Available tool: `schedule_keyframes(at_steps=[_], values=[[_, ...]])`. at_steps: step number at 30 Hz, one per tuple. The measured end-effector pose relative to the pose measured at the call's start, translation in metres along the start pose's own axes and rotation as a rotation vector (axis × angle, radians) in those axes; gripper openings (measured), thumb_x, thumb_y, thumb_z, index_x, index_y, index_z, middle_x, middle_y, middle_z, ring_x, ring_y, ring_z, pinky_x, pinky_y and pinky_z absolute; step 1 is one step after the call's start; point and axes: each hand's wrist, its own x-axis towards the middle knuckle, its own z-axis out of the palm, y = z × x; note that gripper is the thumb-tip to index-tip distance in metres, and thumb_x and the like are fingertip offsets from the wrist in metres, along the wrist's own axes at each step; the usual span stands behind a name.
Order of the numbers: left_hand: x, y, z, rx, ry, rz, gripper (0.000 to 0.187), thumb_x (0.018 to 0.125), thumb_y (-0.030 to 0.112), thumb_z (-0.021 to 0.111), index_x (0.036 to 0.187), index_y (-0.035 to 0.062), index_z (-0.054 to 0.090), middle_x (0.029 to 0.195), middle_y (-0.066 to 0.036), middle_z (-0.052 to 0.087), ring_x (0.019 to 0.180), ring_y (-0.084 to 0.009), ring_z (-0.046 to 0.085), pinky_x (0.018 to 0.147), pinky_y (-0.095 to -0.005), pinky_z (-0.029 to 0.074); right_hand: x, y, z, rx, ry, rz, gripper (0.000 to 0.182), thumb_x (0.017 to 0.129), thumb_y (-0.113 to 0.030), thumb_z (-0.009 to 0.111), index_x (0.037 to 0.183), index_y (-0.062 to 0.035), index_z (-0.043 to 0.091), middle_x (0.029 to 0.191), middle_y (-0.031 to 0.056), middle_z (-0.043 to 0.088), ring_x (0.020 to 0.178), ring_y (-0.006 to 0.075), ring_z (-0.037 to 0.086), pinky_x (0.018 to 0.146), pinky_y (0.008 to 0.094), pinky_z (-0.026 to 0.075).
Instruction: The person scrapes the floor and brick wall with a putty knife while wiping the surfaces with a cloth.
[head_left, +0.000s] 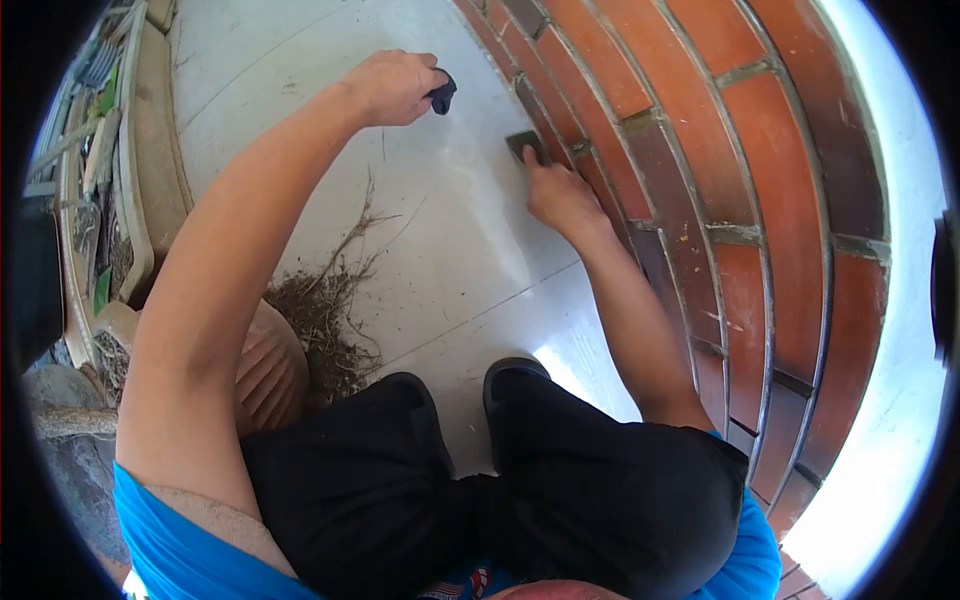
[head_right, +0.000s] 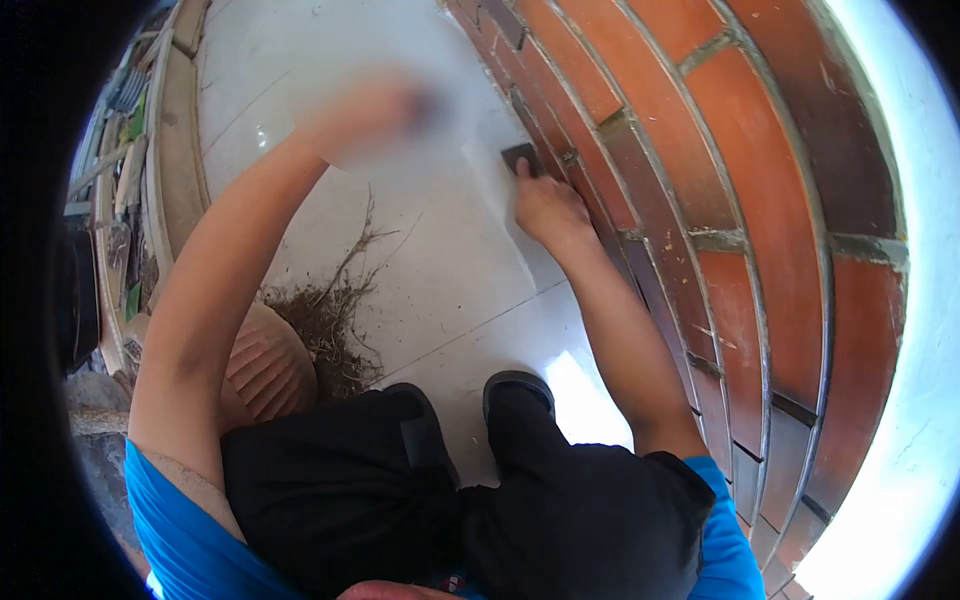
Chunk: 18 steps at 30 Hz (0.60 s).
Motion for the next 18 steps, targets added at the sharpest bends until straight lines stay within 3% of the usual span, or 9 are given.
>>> schedule_keyframes(at_steps=[3, 8, 13, 18], values=[[-0.004, -0.010, 0.004, -0.008, 0.014, -0.042, 0.038, 0.080, 0.013, 0.067, 0.117, 0.0063, 0.066, 0.109, -0.012, 0.064, 0.091, -0.0329, 0.066, 0.081, -0.0427, 0.055, -0.017, -0.001, 0.005, -0.049, -0.013, 0.051, 0.056, 0.093, -0.009, 0.040, 0.148, -0.0005, 0.036, 0.117, 0.0316, 0.063, 0.110, 0.0437, 0.063, 0.095, 0.0510, 0.051], [0.011, -0.005, 0.012, -0.066, 0.081, -0.006, 0.038, 0.080, 0.015, 0.067, 0.116, 0.0057, 0.067, 0.106, -0.012, 0.064, 0.088, -0.0341, 0.066, 0.081, -0.0432, 0.055, 0.060, -0.008, -0.001, -0.006, 0.094, -0.052, 0.055, 0.094, -0.009, 0.039, 0.148, 0.0006, 0.036, 0.116, 0.0311, 0.064, 0.109, 0.0428, 0.064, 0.094, 0.0504, 0.052], [0.016, 0.003, 0.022, -0.147, 0.142, -0.016, 0.038, 0.080, 0.015, 0.066, 0.116, 0.0050, 0.067, 0.105, -0.013, 0.065, 0.086, -0.0342, 0.066, 0.080, -0.0433, 0.055, 0.121, -0.046, -0.048, 0.042, 0.072, -0.023, 0.052, 0.096, -0.008, 0.037, 0.148, -0.0008, 0.036, 0.132, 0.0264, 0.057, 0.121, 0.0406, 0.058, 0.099, 0.0485, 0.049], [0.010, -0.017, 0.027, -0.143, 0.226, -0.069, 0.038, 0.080, 0.016, 0.064, 0.117, 0.0044, 0.066, 0.103, -0.014, 0.065, 0.083, -0.0345, 0.066, 0.076, -0.0430, 0.055, 0.119, -0.043, -0.056, 0.068, 0.034, 0.000, 0.053, 0.096, -0.009, 0.038, 0.148, -0.0023, 0.036, 0.138, 0.0247, 0.053, 0.125, 0.0412, 0.055, 0.103, 0.0497, 0.047]])
